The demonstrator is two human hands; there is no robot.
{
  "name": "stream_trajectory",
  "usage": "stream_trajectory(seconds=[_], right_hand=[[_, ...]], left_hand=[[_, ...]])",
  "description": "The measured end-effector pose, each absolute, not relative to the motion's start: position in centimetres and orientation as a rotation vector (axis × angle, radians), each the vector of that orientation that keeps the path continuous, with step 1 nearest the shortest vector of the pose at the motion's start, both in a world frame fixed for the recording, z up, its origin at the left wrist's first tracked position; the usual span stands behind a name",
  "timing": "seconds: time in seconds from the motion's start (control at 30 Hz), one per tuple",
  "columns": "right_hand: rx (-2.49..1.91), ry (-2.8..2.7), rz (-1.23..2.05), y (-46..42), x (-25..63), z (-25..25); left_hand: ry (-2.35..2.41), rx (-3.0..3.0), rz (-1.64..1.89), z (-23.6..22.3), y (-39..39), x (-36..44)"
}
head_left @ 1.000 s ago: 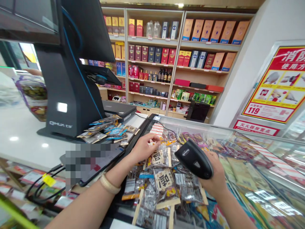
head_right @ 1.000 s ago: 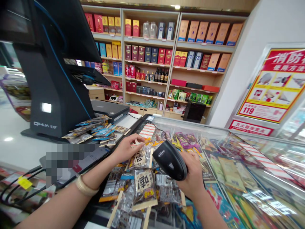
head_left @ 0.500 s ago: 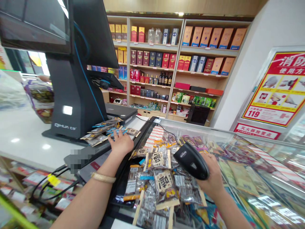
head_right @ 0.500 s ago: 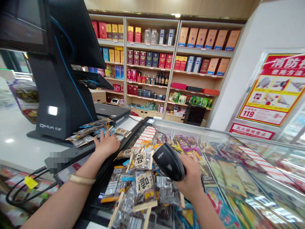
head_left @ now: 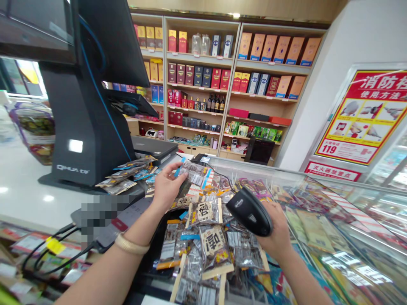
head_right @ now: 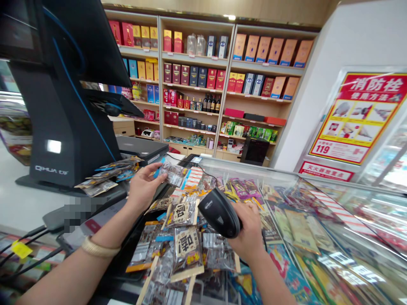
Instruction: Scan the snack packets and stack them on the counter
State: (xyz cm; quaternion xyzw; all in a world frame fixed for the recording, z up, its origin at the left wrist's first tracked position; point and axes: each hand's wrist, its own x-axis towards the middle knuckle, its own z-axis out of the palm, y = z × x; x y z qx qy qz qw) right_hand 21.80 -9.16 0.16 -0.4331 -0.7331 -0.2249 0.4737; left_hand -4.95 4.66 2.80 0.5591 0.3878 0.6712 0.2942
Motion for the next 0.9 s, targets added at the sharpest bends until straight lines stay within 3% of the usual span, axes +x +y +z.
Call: stream_trajectory(seconds=[0.4,0.9], right_hand=[[-1.093,-1.813,-0.502,-9.1,21.9,0.0],[-1.096,-1.891,-0.455,-9.3,21.3,0.1]], left_hand=[[0.630,1.049,1.413,2.9,2.9,-2.8],[0.936,1.677,1.486,1.7,2.4,-1.9]])
